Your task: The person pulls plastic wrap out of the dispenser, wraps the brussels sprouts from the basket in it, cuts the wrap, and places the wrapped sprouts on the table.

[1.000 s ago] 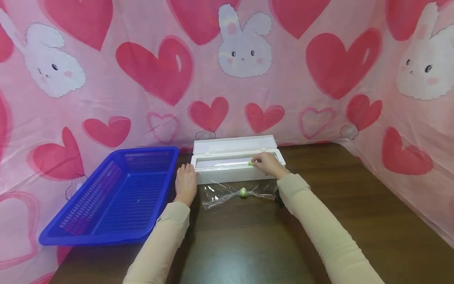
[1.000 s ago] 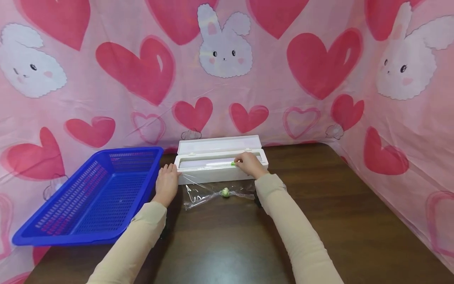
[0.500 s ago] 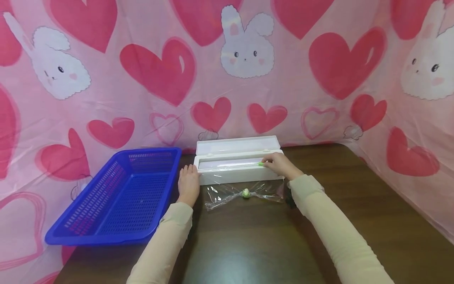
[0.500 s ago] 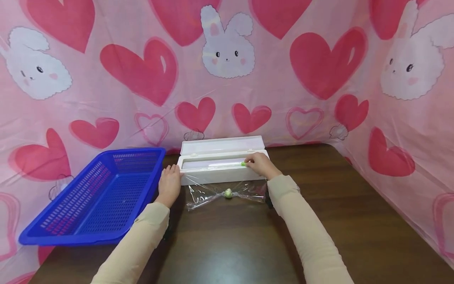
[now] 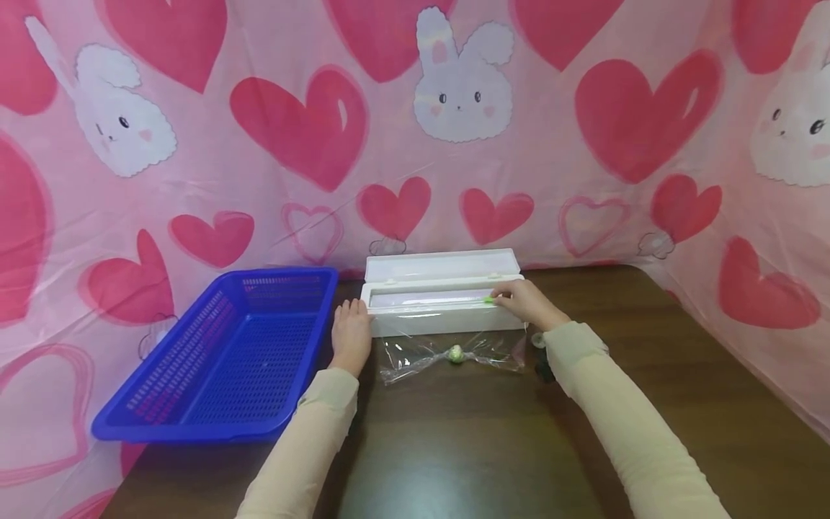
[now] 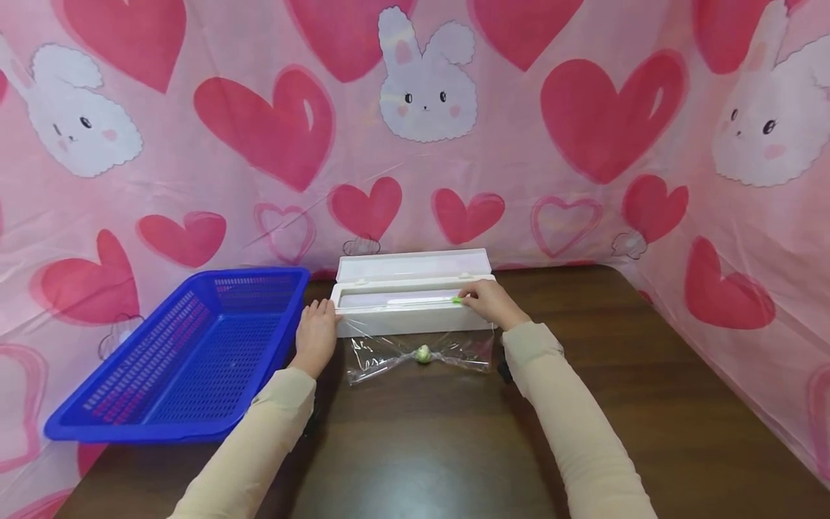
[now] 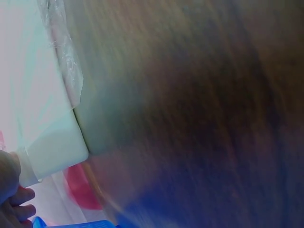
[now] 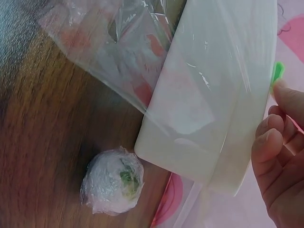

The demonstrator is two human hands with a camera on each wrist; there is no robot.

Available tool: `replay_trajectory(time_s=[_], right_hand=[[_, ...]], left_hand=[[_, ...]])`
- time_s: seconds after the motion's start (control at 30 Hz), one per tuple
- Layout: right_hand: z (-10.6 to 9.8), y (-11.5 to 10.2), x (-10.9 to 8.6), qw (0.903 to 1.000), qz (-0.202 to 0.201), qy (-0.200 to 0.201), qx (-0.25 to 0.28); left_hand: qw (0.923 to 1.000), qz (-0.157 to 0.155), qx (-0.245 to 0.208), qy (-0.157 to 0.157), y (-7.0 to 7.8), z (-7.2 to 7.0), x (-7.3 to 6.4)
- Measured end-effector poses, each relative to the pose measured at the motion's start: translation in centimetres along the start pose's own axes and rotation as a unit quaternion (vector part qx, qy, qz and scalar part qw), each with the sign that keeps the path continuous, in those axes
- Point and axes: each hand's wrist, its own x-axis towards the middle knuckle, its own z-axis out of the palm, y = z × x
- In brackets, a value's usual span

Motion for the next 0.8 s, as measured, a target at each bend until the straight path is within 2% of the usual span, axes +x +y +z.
replay_trajectory(time_s=[0.2,0.37,0.57,0.67,0.8], right_hand=[[-0.3,0.2,-0.2,0.9998,-0.013,0.005,-0.011],[-0.3,0.1,-0.6,0.9998,-0.007,0.009,-0.019],[-0.6,0.2,-0.8,1.0000,-0.001,-0.002,-0.002],[-1.1,0.6,-1.0,0.9998,0.012,-0.015,0.002],[-1.9,1.6,-1.8,0.9990,0.042,-0.005,-0.016]], left_hand=[[0.9999,-0.006,-0.008,-0.006,0.3,0.0,0.3],[0.9999,-0.005,-0.010,-0.011,0.4,0.1,0.2],[0.9999,0.004,-0.011,0.003,0.6,0.0,0.1],[0.9999,0.012,-0.011,0.005,0.5,-0.1,0.2],[0.9999,0.007,-0.007,0.002,-0.3,-0.2,0.0]])
